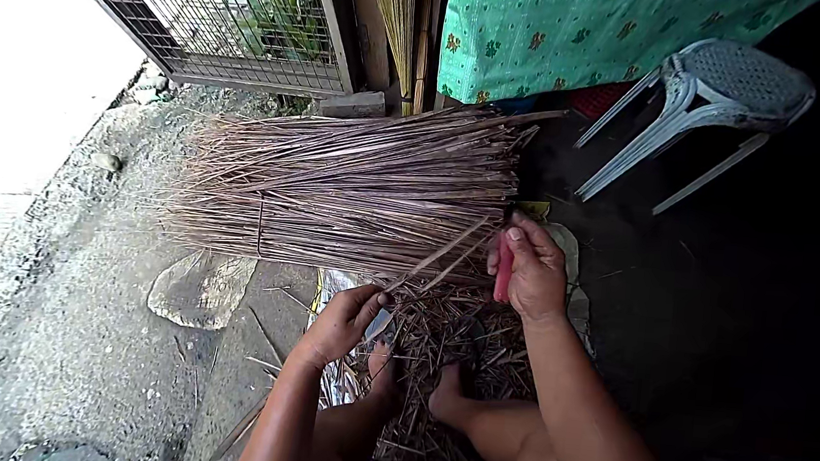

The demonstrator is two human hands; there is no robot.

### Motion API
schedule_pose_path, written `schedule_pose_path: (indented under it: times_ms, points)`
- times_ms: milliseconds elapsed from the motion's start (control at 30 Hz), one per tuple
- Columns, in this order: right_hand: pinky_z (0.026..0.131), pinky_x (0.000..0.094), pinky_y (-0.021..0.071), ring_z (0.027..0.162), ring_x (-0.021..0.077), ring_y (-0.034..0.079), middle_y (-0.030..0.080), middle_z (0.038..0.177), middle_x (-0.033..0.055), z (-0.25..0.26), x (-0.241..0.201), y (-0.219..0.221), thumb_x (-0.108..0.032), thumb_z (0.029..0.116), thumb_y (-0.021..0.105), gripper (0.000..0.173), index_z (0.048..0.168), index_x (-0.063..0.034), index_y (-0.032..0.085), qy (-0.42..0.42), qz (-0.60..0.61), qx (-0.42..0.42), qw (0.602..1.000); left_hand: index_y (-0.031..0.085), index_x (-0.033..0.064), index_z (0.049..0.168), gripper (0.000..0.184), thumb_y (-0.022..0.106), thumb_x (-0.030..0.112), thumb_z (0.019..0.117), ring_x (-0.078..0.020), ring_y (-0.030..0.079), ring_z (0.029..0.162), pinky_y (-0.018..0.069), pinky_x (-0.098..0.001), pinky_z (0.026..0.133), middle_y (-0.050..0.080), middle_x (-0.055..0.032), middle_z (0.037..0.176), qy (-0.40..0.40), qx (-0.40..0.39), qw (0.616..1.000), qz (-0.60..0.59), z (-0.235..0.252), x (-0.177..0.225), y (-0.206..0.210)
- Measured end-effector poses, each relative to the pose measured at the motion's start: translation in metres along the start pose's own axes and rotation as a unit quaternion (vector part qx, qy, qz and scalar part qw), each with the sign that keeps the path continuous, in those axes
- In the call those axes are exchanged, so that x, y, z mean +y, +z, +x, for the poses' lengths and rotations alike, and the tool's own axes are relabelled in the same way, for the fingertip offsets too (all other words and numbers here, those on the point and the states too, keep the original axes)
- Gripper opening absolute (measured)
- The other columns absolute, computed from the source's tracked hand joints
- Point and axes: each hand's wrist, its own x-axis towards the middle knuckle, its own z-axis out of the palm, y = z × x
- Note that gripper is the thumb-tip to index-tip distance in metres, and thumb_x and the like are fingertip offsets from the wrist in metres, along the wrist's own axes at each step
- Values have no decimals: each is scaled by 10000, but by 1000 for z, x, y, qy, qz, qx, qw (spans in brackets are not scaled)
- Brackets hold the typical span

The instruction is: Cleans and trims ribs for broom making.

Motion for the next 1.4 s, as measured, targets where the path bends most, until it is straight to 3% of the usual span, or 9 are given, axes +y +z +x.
schedule_pose_path:
  times_ms: [67, 133, 267, 367, 500, 667, 933, 1300, 1400]
  points:
    - [542, 286, 573, 610, 132, 629, 675, 863, 32, 2, -4, -3, -182, 1084, 460, 297, 1345, -139, 593, -18, 22, 37, 999, 709, 72, 1062, 402, 397, 322, 1107, 17, 495, 602, 443, -189, 594, 589, 59, 733, -7, 6, 1000, 4, 0, -4, 0]
    - [533, 296, 579, 589, 138, 632, 672, 832, 37, -6, -7, 2, -227, 1073, 476, 292, 1341, -167, 577, 11, 5, -26, 1000, 711, 76, 1080, 414, 387, 331, 1108, 9, 453, 547, 419, -196, 540, 536, 74, 681, -9, 12, 1000, -9, -1, -6, -1]
    - [542, 283, 570, 598, 128, 642, 710, 849, 72, -35, 9, 36, -175, 1040, 563, 337, 1328, -2, 583, 117, -30, -225, 967, 706, 54, 1094, 410, 394, 320, 1107, 1, 431, 524, 406, -200, 516, 497, 79, 647, 4, 26, 999, -32, 1, -1, 4]
    - [548, 250, 564, 613, 91, 637, 704, 843, 32, -41, 20, 50, -158, 1053, 559, 311, 1276, 50, 619, 104, -33, -277, 955, 703, 39, 1078, 405, 401, 308, 1107, -2, 448, 536, 418, -204, 527, 521, 66, 662, 15, 30, 999, -36, 1, 2, 5]
    - [564, 231, 561, 620, 67, 632, 713, 851, 28, -38, 26, 45, -147, 1057, 555, 281, 1230, 41, 670, 48, -54, -273, 959, 708, 58, 1067, 405, 387, 301, 1109, 15, 422, 520, 391, -188, 509, 492, 95, 638, 14, 7, 997, -71, 0, 5, 3]
    - [595, 226, 566, 651, 57, 636, 718, 877, 31, -34, 28, 39, -139, 1058, 553, 267, 1203, 45, 682, -2, -64, -280, 958, 713, 53, 1076, 411, 377, 288, 1108, 13, 356, 445, 315, -177, 426, 415, 107, 555, -19, -58, 976, -208, -3, 11, 1]
    - [596, 245, 577, 639, 79, 640, 715, 869, 36, -22, 22, 27, -144, 1060, 551, 243, 1197, -3, 694, -11, -36, -236, 971, 719, 60, 1074, 407, 392, 300, 1104, 12, 345, 441, 298, -178, 421, 409, 107, 552, -25, -79, 974, -209, -3, 10, 2]
    - [564, 281, 570, 608, 126, 613, 657, 831, 37, 6, -6, -3, -197, 1084, 453, 301, 1317, -163, 641, -25, 47, -51, 997, 724, 73, 1058, 401, 396, 300, 1099, 4, 358, 434, 317, -181, 420, 415, 105, 548, -51, -85, 975, -198, -5, 4, -6]
    - [563, 302, 577, 598, 145, 621, 661, 819, 54, -1, -7, 1, -213, 1076, 469, 350, 1407, -165, 570, 25, 21, -84, 996, 718, 73, 1050, 394, 400, 300, 1100, -4, 365, 440, 324, -186, 425, 425, 95, 555, -53, -65, 978, -192, -3, 6, -5]
